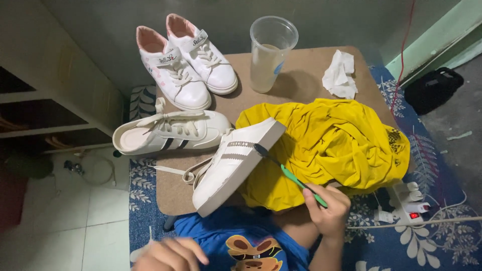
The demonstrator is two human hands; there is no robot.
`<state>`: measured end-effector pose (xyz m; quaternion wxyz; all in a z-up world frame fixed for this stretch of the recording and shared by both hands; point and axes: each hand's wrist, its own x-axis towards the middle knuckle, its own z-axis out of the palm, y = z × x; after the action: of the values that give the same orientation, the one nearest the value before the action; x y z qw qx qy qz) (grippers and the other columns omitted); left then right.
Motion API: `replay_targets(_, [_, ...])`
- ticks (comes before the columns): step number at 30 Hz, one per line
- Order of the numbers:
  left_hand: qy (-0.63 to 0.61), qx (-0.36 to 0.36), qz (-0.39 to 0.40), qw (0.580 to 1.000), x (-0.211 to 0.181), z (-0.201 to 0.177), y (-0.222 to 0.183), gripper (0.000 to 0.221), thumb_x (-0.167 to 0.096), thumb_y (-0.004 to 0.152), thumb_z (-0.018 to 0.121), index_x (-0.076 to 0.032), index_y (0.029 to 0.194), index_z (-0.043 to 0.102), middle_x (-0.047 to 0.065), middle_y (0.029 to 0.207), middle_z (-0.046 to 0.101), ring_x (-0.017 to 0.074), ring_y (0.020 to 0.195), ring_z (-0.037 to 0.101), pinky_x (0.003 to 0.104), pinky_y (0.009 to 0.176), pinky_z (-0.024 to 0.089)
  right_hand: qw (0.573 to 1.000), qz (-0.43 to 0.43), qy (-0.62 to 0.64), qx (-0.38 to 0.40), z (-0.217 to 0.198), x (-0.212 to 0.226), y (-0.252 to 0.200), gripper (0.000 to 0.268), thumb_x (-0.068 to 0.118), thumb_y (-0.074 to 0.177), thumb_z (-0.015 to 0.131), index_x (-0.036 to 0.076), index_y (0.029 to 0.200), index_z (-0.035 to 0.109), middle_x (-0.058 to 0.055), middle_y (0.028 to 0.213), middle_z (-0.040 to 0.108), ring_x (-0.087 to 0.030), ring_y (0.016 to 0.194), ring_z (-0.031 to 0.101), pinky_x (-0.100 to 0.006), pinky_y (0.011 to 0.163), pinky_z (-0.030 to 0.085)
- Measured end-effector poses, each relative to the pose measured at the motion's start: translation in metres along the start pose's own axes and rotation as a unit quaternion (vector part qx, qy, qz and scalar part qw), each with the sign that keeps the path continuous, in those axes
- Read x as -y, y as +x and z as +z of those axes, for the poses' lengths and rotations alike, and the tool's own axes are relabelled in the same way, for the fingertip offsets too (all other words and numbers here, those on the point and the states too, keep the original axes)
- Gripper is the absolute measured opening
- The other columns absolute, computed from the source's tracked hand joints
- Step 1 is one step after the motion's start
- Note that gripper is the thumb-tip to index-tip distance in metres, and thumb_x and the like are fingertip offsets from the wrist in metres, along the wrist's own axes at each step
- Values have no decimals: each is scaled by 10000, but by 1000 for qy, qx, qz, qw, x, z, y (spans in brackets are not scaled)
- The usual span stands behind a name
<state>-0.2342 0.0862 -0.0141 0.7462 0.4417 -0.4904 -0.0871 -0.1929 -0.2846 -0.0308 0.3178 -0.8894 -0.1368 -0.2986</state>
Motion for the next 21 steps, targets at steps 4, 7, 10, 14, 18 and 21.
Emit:
replay_targets(4, [374,-105,-49,920,-29,-34,63,375,-259,1099,373,-80,937,659,75,896,703,211,835,681,391,855,542,1000,-2,-11,-12,0,3,3,199,137,944,697,-35,900,786,-87,665,697,-179,505,544,-341,509,415])
replay_targets(7, [580,-51,-123,804,-9,-69,109,245,-187,1068,452,-32,1111,638,128,1043,684,269,940,602,406,847,476,1000,-24,-1,9,-6,15,5,221,169,939,696,-29,909,790,-90,712,736,-186,535,614,-350,523,438])
replay_targets(10, [729,46,-189,656,33,-103,142,375,-349,1080,434,-97,1339,531,121,1327,590,307,1174,493,477,916,414,999,-43,-30,3,-5,11,2,183,153,921,739,-18,936,802,-68,699,742,-172,515,610,-351,521,431])
replay_targets(14, [741,131,-213,623,76,-133,173,214,-288,1078,530,-151,1088,693,-24,1120,730,263,1165,476,499,1021,230,997,-7,-71,-24,-4,8,2,179,125,929,762,-47,950,809,-61,561,613,-180,454,444,-360,467,351])
replay_targets(18, [670,139,-252,684,82,-141,185,310,-334,1091,521,-81,1039,693,97,912,680,296,1149,499,577,983,221,1000,10,2,4,-10,3,6,130,87,894,755,-26,939,802,-69,663,702,-168,487,509,-353,493,393])
replay_targets(21, [590,113,-355,717,66,-134,197,506,-411,1099,257,-120,1143,670,133,1017,650,265,1246,469,616,1076,123,997,35,-62,-27,-13,-4,9,123,86,930,756,-23,959,805,-74,709,721,-150,527,565,-330,517,452])
